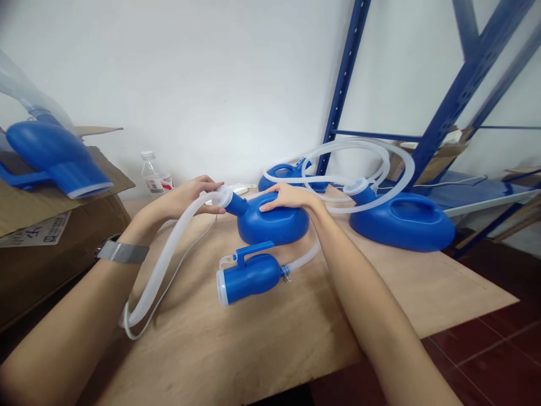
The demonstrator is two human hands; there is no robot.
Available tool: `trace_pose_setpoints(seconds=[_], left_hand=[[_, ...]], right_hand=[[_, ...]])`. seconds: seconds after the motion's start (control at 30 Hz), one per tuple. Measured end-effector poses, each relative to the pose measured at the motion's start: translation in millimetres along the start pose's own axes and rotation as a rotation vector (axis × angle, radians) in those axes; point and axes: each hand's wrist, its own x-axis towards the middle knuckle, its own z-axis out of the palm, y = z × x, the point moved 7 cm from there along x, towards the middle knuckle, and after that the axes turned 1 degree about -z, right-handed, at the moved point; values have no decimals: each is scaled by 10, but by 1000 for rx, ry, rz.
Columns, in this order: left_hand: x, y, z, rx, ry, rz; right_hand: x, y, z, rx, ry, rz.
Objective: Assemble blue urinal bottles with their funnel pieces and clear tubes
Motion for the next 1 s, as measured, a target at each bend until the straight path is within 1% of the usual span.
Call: trace_pose_setpoints(seconds=[0.07,0.13,0.2,0.3,0.4,0.6,0.67,0.77,0.87,0.9,0.93,1.0], left_hand=[[4,48,-32,6,22,66],[1,66,-49,16,26,100],[-7,42,-54,23,21,85],[-21,-21,-55,-23,22,27],[-6,-26,-44,-44,26,13],[102,34,19,90,13,-11],[106,44,25,103,12,-9],[58,59,14,46,-25,35],[-12,62,-23,-35,-109,61],[-24,49,-65,-48,-98,38],[-29,34,-127,-51,-51,1],[-32,33,-271,-49,107,-75]], right_hand=[[-8,-4,-8,-3,11,11],[-14,-8,-10,9,15,17],[-20,-5,-10,25,18,25],[-23,-2,-10,38,19,28],[-13,5,-14,36,22,34],[13,-3,-8,22,14,47],[12,-7,-18,16,33,45],[5,10,-40,-12,63,49],[11,6,-20,-4,31,8],[17,-3,-8,24,17,-9],[25,-13,0,65,11,-16],[48,-33,17,143,9,3]])
